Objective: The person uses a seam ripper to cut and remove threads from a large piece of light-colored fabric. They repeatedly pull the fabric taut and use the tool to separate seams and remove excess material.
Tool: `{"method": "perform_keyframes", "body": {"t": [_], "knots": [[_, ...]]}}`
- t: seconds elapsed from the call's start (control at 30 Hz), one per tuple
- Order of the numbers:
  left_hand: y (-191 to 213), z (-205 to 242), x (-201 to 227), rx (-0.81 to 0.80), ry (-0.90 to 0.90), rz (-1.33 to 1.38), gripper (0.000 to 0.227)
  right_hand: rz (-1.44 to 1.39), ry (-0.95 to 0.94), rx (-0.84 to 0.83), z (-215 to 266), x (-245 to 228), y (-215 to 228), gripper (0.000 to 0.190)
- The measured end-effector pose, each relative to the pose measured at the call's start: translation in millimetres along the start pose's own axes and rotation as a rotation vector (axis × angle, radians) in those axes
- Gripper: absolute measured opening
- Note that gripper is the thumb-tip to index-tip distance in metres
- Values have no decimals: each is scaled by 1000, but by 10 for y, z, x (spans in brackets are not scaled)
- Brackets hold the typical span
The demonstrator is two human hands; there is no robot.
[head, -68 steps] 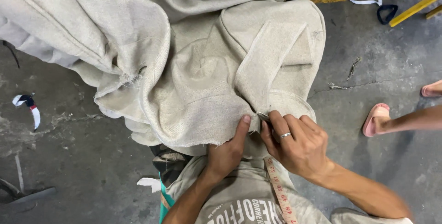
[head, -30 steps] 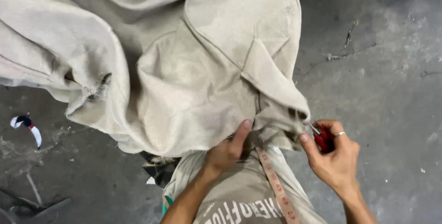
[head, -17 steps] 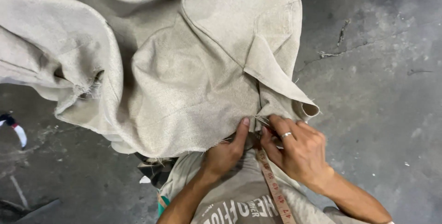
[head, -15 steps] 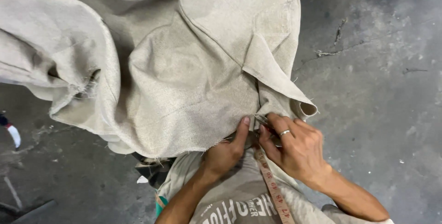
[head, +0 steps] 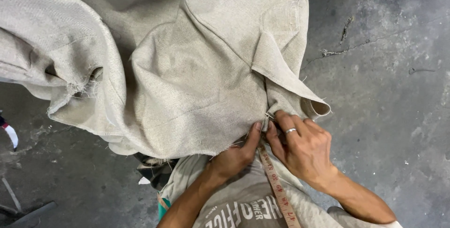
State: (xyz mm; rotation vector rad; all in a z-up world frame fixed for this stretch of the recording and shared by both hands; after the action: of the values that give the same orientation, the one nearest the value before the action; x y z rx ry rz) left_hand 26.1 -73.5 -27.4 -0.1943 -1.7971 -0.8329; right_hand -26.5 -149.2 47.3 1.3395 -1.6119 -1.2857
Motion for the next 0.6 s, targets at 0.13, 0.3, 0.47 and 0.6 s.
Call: {"method": "perform_keyframes", "body": {"t": [0.13,0.3,0.47,0.6], "knots": [[-379,163,-255,-379,541,639,33,-103,14,-31,45,105,-41,14],[-258,125,-295,-291,536,415,52,-215,162,-63,162,458,-136,44],[31,-189,-72,-36,367,131,48,-350,270,-268,-112,482,-282,42],[-168,119,-484,-158,969,468,70,-560,151,-329,-478,522,-170,31]]}}
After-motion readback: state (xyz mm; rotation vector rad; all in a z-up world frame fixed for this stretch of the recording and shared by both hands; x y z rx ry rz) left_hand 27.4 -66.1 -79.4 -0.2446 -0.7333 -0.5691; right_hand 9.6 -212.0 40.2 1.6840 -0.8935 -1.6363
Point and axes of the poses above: each hand's wrist, its own z-axis away from the middle knuckle, its own y-axis out of the back of the hand, x = y × z, the point moved 9 cm from there along -z, towards the middle knuckle, and after that the axes turned 6 degrees about x, right-handed, at the moved point
